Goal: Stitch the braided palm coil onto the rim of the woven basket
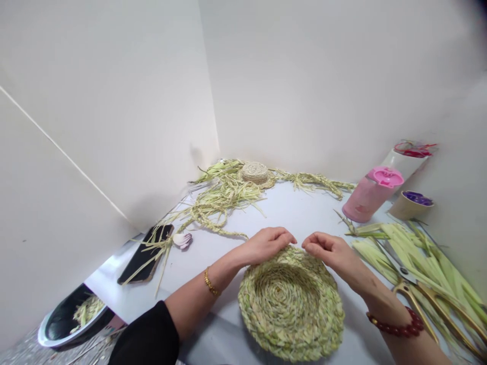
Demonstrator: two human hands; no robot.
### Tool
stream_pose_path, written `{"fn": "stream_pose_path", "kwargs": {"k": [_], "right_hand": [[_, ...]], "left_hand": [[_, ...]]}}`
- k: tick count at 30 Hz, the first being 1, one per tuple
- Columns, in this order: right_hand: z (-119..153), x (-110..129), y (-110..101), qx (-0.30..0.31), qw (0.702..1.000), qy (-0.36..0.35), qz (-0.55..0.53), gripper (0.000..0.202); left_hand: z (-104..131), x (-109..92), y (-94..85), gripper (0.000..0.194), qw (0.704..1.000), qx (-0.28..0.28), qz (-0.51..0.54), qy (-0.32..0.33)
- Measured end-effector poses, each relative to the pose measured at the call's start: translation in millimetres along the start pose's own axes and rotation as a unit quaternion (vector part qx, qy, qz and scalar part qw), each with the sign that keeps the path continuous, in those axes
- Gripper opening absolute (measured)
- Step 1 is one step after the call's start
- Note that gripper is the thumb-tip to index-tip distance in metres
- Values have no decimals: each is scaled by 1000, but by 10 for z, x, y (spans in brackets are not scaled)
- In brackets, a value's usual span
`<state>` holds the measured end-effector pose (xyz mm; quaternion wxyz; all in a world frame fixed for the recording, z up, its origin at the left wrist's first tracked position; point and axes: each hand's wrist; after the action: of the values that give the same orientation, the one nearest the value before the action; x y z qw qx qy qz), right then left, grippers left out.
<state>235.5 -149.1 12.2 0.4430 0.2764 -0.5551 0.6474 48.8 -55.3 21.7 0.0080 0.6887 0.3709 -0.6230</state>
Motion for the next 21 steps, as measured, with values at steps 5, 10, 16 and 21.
{"fn": "stream_pose_path", "kwargs": {"k": [5,10,16,21], "right_hand": [[26,-116,87,103,990,44,-86,33],[54,-181,177,64,989,54,-123,32],[62,-226,244,-10,996,32,-84,32],[89,-211,249,-45,997,33,-55,33]], "left_hand": [[100,6,-145,41,1000,3,0,-16],[275,-32,-288,30,997,43,-6,-68],[296,-91,-312,24,999,20,-8,-49],[289,-64,-256,26,993,2,81,-81]]}}
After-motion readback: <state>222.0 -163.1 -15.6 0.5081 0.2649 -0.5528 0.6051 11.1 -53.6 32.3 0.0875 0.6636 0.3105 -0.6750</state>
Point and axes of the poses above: each hand's wrist, its own z-axis away from the middle knuckle, its own y-axis out of the palm, x = y × z, and after that the axes turned 13 degrees about y, right-handed
